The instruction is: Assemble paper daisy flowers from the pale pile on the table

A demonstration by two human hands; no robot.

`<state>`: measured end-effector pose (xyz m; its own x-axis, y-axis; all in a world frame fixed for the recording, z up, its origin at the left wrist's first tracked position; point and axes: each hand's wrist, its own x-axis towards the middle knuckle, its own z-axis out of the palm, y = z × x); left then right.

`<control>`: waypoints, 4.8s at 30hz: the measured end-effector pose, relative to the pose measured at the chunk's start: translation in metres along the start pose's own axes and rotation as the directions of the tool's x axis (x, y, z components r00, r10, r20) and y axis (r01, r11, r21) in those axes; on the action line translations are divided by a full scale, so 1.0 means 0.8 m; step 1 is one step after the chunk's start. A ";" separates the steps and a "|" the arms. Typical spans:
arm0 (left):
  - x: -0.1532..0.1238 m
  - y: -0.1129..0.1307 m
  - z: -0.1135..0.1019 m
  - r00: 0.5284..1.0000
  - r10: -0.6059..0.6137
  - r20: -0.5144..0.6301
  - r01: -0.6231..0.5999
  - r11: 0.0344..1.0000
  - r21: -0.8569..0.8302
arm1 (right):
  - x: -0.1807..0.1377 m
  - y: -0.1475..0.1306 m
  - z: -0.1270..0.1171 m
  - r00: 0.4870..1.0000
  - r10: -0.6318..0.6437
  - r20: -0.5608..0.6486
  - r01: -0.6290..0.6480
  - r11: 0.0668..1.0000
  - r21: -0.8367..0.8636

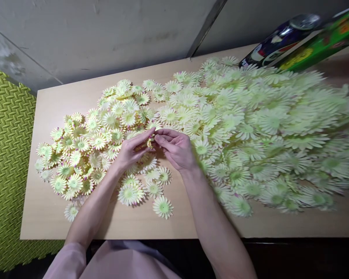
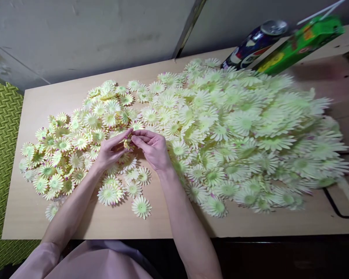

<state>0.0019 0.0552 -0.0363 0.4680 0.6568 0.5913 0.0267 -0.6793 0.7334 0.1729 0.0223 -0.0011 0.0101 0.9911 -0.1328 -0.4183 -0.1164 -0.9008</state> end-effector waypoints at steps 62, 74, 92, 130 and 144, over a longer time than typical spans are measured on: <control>0.010 0.033 0.002 0.875 -0.456 -0.162 0.348 0.826 -0.444 | -0.009 -0.001 0.005 0.986 -0.149 0.072 0.160 0.968 -0.192; 0.008 0.026 0.003 0.831 -0.513 -0.217 0.326 0.764 -0.557 | -0.009 -0.003 0.008 0.978 -0.189 0.089 0.205 0.952 -0.229; 0.007 0.029 -0.006 0.870 -0.469 -0.152 0.344 0.799 -0.493 | -0.011 -0.010 0.005 0.974 -0.209 0.092 0.225 0.947 -0.227; 0.001 0.017 -0.006 0.744 -0.634 -0.212 0.426 0.694 -0.580 | -0.012 0.001 0.020 0.989 -0.051 0.140 0.040 0.996 0.075; 0.003 0.023 0.005 0.718 -0.679 -0.150 0.439 0.610 -0.660 | -0.016 -0.001 -0.001 0.927 -0.040 0.373 0.019 0.998 0.061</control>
<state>0.0071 0.0429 -0.0227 0.1852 0.9824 -0.0228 -0.3612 0.0896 0.9282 0.1740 0.0099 0.0005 -0.3126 0.9475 0.0673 -0.4729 -0.0938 -0.8761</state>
